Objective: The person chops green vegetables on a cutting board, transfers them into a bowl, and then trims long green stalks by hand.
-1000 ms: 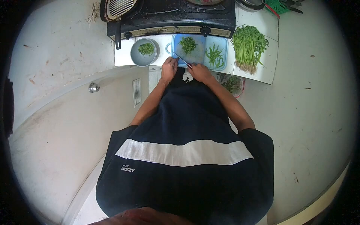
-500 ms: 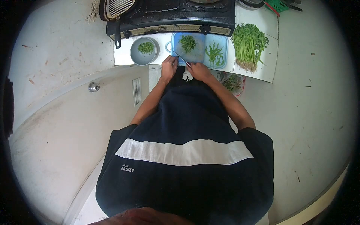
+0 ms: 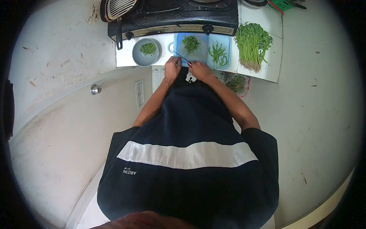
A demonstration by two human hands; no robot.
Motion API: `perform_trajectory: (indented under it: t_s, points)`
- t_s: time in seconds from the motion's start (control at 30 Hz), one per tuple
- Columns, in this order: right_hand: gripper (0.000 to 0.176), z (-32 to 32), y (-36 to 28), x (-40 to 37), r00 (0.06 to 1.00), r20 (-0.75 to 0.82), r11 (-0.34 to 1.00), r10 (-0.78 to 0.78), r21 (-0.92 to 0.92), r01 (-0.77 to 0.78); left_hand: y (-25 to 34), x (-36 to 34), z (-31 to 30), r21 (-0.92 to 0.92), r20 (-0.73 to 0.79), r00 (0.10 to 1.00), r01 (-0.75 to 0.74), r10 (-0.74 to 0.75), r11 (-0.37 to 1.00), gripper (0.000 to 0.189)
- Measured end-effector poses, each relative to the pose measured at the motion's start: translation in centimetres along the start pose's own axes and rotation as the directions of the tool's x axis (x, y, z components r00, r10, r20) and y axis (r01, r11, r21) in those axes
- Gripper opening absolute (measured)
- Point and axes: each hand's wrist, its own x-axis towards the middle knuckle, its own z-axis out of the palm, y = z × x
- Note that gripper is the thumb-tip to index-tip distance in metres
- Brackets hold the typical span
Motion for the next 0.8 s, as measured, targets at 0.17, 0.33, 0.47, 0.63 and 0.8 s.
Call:
perform_trajectory:
  t_s: [0.17,0.33,0.47,0.63,0.8]
  points:
    - [0.041,-0.3,0.7,-1.0,1.0,-0.004,1.0,-0.013,0.007,0.013,0.3,0.2,0.1,-0.011,-0.044,0.999,0.004,-0.004,1.0,0.012]
    - [0.042,-0.8,0.9,-1.3,0.998,0.014,0.998,0.055,0.007,-0.055,-0.1,0.0,0.1,-0.003,-0.004,1.0,0.017,-0.017,1.0,0.012]
    - [0.044,-0.7,0.7,-1.3,1.0,0.024,0.999,-0.003,0.045,0.002,-0.3,0.0,-0.1,0.041,0.028,0.999,-0.033,0.032,0.999,0.011]
    - [0.045,-0.5,0.5,-1.8,1.0,0.014,0.997,-0.016,0.074,0.014,-0.2,-0.2,-0.2,0.088,0.048,0.998,-0.054,0.05,0.995,0.01]
    - [0.044,0.2,0.6,-0.2,0.998,0.028,0.998,-0.057,0.017,0.057,-0.1,-0.5,-0.2,0.026,0.027,0.998,-0.057,0.057,0.998,0.009]
